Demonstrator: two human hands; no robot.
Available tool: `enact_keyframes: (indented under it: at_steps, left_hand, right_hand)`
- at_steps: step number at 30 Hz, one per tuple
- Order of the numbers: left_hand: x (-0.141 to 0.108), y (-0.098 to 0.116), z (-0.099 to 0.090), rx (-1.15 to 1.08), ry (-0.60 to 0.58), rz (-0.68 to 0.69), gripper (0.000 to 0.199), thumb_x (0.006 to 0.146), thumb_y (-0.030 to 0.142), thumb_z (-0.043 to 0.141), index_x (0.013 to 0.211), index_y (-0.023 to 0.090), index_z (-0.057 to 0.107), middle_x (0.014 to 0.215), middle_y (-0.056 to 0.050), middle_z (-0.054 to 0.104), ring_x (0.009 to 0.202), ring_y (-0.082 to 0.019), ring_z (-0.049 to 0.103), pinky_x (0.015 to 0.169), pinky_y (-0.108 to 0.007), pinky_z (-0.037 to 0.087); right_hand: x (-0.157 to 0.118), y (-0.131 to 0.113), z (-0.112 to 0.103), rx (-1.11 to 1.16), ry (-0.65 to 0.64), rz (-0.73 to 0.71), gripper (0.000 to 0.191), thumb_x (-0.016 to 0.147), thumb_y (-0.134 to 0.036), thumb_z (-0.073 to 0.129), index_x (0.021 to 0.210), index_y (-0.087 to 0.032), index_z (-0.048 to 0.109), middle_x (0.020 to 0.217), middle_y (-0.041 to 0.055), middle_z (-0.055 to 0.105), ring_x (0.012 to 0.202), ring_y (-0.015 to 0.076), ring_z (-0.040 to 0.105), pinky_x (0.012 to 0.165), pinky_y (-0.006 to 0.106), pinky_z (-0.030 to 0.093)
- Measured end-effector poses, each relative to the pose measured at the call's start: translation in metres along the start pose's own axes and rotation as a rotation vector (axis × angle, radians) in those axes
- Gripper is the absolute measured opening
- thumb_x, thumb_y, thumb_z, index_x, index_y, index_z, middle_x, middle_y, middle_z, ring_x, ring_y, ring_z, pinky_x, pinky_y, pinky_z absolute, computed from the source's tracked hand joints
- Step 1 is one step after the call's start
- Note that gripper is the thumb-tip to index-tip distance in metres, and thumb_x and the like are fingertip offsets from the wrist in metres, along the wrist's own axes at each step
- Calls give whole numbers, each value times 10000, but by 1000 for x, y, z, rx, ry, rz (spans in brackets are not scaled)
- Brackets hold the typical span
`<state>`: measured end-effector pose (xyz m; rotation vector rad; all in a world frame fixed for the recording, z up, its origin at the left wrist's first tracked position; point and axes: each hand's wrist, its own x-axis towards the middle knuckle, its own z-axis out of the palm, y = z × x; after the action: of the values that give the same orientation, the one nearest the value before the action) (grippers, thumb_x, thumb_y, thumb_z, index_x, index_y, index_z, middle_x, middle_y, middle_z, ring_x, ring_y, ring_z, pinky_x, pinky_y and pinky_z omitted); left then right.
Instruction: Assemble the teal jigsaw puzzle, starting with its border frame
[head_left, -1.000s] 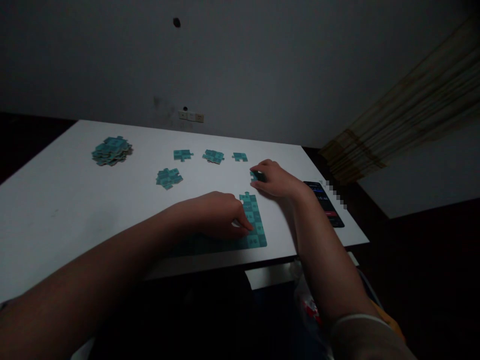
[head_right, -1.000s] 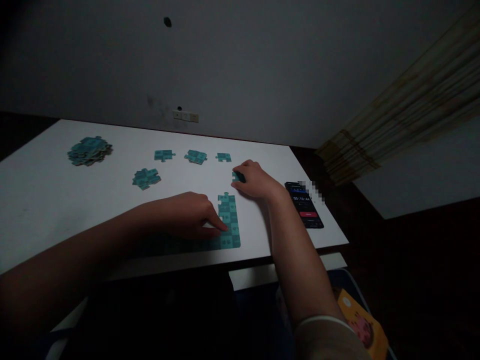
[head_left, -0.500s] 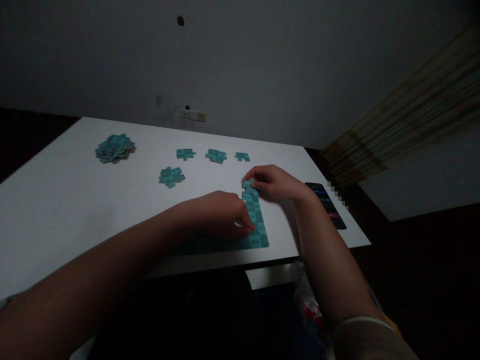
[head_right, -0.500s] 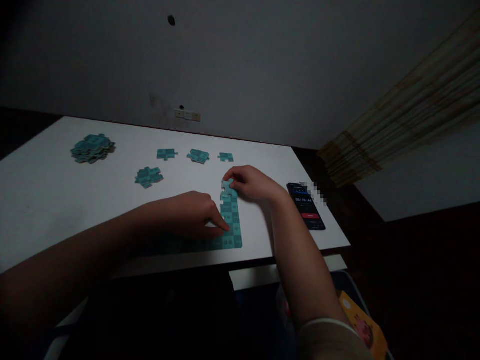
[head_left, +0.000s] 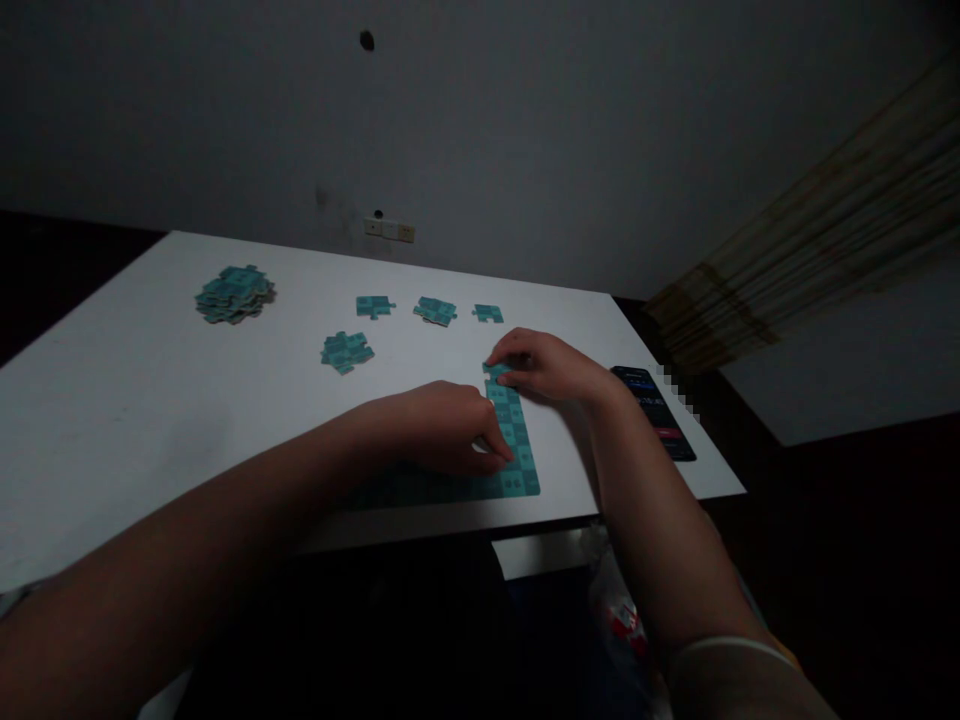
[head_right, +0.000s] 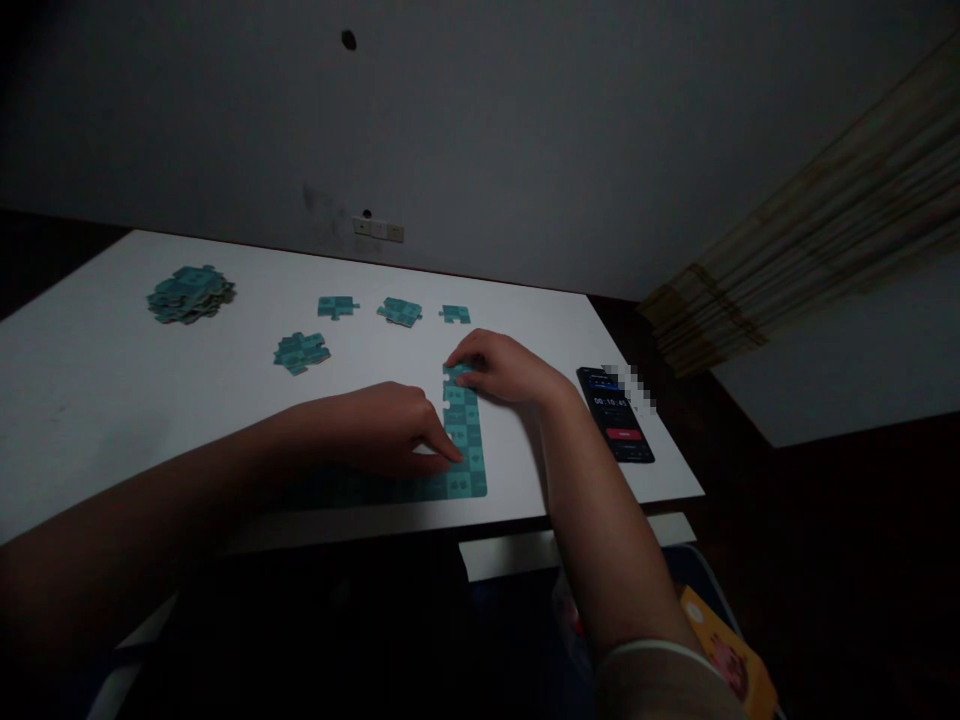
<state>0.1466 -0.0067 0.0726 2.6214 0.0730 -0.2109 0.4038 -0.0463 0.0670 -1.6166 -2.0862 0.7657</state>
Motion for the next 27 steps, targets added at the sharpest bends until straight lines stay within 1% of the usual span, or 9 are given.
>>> enact_keyframes:
  at_steps: [4, 7, 9, 11, 13, 15, 20, 25, 27]
  left_hand:
    - [0, 1, -1, 3, -1, -1, 322, 1080, 348, 748, 1354, 407, 906, 907, -60, 874, 742, -211, 708, 844, -379, 576]
    - [0, 1, -2, -8, -14, 1, 330, 1083, 342, 740, 1363, 404, 903, 914, -58, 877, 742, -211, 710, 853, -380, 578]
    - [0, 2, -3, -11, -17, -7, 331, 1081, 337, 738, 1359, 401, 905, 929, -57, 882, 741, -209, 712, 844, -379, 575]
    - [1, 3, -4, -14, -16, -20, 329, 1072, 341, 747, 1353, 405, 907, 938, -51, 886, 741, -205, 715, 831, -369, 568]
    - [0, 3, -4, -18, -12, -33, 327, 1066, 346, 754, 1348, 405, 909, 949, -46, 891, 746, -201, 720, 822, -355, 556]
    - [0, 4, -4, -19, -7, -40, 326, 1066, 347, 750, 1345, 403, 910, 958, -40, 895, 744, -197, 721, 812, -345, 540]
    - [-1, 4, -4, -5, -3, -22, 318, 1071, 365, 740, 1333, 418, 911, 1014, -20, 909, 774, -200, 739, 792, -327, 508]
    - [-1, 4, -2, 4, 15, -22, 308, 1063, 354, 751, 1316, 407, 919, 981, -31, 903, 782, -211, 739, 774, -338, 501]
    - [-1, 3, -2, 0, 11, -14, 314, 1065, 350, 747, 1323, 405, 917, 981, -36, 903, 767, -205, 730, 775, -340, 505]
  right_hand:
    - [1, 5, 1, -28, 7, 9, 233, 919, -300, 876, 1151, -286, 885, 1241, 111, 816, 1138, 307, 747, 1062, 468, 596]
    - [9, 18, 5, -95, 191, 74, 288, 1043, -415, 760, 1264, -259, 862, 1267, 140, 821, 1099, 321, 744, 1027, 493, 602]
    - [19, 31, 10, -190, 369, 111, 397, 1139, -449, 598, 1397, -242, 817, 1404, 169, 800, 1244, 356, 724, 1133, 539, 570]
    - [31, 44, 18, -297, 451, 113, 496, 1176, -417, 487, 1564, -226, 730, 1611, 179, 720, 1475, 382, 632, 1280, 580, 477]
    - [41, 54, 25, -371, 411, 101, 561, 1174, -365, 453, 1683, -213, 634, 1765, 166, 611, 1625, 395, 519, 1360, 615, 390]
    - [47, 58, 29, -409, 347, 93, 574, 1167, -339, 452, 1707, -227, 613, 1807, 143, 575, 1663, 418, 475, 1374, 659, 361]
    - [49, 54, 27, -424, 327, 72, 419, 1136, -355, 564, 1490, -237, 753, 1590, 141, 756, 1556, 453, 543, 1334, 696, 399]
    - [50, 47, 25, -400, 335, 42, 330, 1082, -235, 609, 1369, -221, 771, 1673, 149, 688, 1629, 439, 464, 1339, 653, 401]
    - [50, 45, 25, -371, 325, 36, 344, 1050, -173, 614, 1347, -243, 772, 1567, 142, 748, 1596, 421, 491, 1327, 634, 410]
